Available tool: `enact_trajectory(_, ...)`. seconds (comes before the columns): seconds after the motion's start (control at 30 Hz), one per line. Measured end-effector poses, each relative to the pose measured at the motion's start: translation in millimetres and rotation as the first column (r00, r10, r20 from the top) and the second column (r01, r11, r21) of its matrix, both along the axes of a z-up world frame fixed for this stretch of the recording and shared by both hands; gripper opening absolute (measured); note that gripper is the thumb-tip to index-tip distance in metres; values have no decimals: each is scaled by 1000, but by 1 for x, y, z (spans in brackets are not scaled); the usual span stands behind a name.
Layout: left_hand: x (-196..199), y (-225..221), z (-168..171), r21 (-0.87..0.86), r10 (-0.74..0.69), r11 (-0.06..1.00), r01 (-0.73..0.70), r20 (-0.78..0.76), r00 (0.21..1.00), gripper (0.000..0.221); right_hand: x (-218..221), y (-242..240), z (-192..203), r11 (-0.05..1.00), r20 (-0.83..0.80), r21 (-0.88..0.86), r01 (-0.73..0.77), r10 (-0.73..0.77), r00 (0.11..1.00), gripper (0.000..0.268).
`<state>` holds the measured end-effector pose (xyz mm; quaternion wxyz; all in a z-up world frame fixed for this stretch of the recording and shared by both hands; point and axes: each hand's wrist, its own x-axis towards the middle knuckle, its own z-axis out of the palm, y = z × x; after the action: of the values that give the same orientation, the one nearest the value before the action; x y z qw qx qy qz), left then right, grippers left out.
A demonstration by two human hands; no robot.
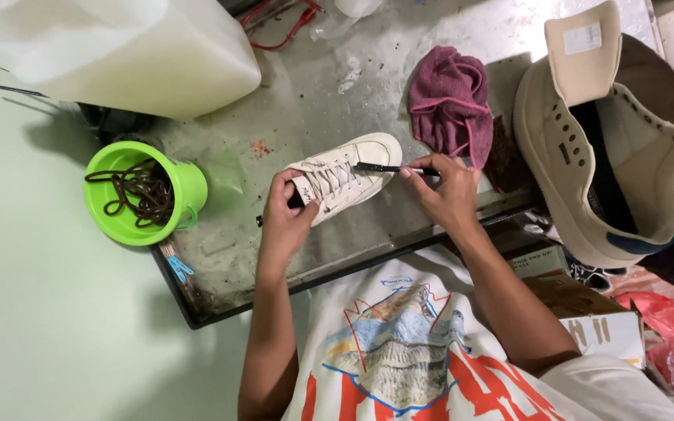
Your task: Applying glue to a sneaker and adjusting its components during a repair process.
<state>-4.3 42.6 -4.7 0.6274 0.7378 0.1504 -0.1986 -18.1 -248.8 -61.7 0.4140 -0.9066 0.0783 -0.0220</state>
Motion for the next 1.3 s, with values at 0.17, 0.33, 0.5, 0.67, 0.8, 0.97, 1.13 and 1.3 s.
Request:
enact_trajectory(0.17, -14, -16, -35, -158, 217, 967, -198, 112, 970, 65, -8, -3, -16, 998, 46, 55, 28, -31, 998, 10)
enact_trajectory(0.33, -15, -33, -54, -232, 409, 901, -367, 174, 896, 74, 0, 17, -33, 986, 128, 158, 63, -83, 988, 9)
enact_trajectory(0.5, -13, -22, -49, -234, 427, 893, -385, 163, 890, 83, -11, 68, -1, 961, 155, 251, -120, 82, 984, 17)
enact_trajectory(0.67, -14, -12, -63, -293, 397, 895, -337, 177, 901, 83, 20, 38, -51, 959, 188, 276, -66, 13, 982, 13)
enact_trajectory(0.8, -23, -17, -71, -303, 386, 898, -318, 199, 901, 85, 13, 58, -7, 955, 158, 234, -182, 147, 976, 12)
enact_trajectory(0.97, -29, -29, -48, -243, 283, 941, -234, 191, 940, 82, 36, 23, -23, 957, 233, 168, -237, 195, 953, 8)
enact_trajectory(1.13, -29, -28, -40, -226, 171, 965, -132, 163, 972, 82, 33, 13, -24, 913, 282, 46, -406, 378, 882, 9)
enact_trajectory(1.3, -29, -21, -14, -160, -39, 985, 57, 112, 993, 83, 57, 8, 26, 826, 342, -184, -532, 562, 753, 16)
